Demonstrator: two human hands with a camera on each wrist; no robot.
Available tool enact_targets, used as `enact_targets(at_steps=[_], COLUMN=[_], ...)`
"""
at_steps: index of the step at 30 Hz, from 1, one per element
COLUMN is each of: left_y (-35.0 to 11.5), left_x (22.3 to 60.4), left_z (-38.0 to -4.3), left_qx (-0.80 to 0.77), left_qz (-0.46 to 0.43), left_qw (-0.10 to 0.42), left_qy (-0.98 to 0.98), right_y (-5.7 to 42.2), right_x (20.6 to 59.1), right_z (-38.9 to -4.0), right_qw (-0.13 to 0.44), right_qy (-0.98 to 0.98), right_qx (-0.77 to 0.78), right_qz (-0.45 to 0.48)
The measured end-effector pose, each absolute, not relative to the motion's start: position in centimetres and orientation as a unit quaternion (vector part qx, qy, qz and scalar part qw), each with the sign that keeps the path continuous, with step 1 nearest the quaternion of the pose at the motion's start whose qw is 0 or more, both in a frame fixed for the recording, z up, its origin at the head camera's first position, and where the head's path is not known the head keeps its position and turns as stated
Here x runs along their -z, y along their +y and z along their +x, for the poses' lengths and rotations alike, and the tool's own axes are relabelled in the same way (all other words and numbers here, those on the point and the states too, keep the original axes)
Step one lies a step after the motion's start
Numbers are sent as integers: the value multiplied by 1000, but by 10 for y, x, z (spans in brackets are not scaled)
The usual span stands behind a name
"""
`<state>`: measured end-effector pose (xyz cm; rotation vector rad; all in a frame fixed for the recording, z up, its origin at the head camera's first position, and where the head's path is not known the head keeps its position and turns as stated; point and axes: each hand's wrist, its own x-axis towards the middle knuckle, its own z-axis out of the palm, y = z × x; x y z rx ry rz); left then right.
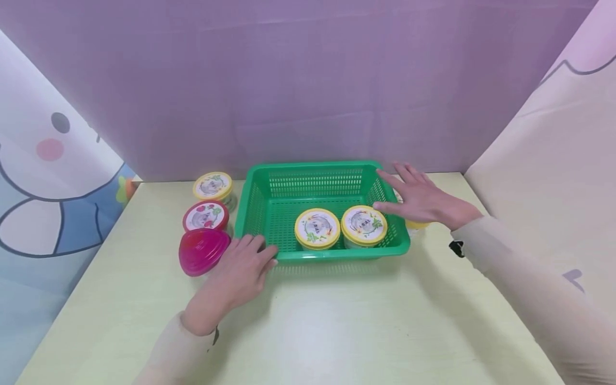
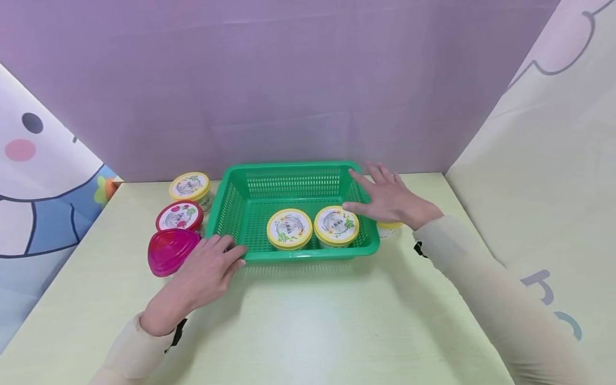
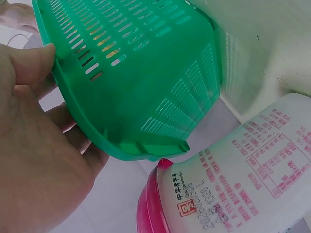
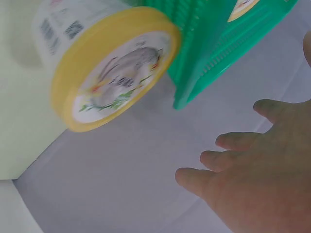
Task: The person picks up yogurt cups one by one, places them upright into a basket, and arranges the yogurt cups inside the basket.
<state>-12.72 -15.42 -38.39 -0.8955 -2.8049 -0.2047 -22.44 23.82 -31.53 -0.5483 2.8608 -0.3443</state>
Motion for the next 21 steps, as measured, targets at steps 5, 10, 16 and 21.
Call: enact_targets(at_steps=[5,10,16,21], left_y=[-154,-153,-154,-155], left_x=[381,379,377,377], left_z=[-126,-125,-124,-124], left_qx=[68,69,73,72], left_qz=[-301,-301,-300,-302], left_qw=[93,92,94,92], left_qy=[-947,-947,-946,-946], right_y=[253,266,280,291], right_x=[315,316,320,325], right_z=[-223,-222,-222,-221], right_qw=[108,109,117,128], right_qy=[971,970,969,967], right_qx=[132,143,154,163], right_qz=[-170,-163,-153,-149])
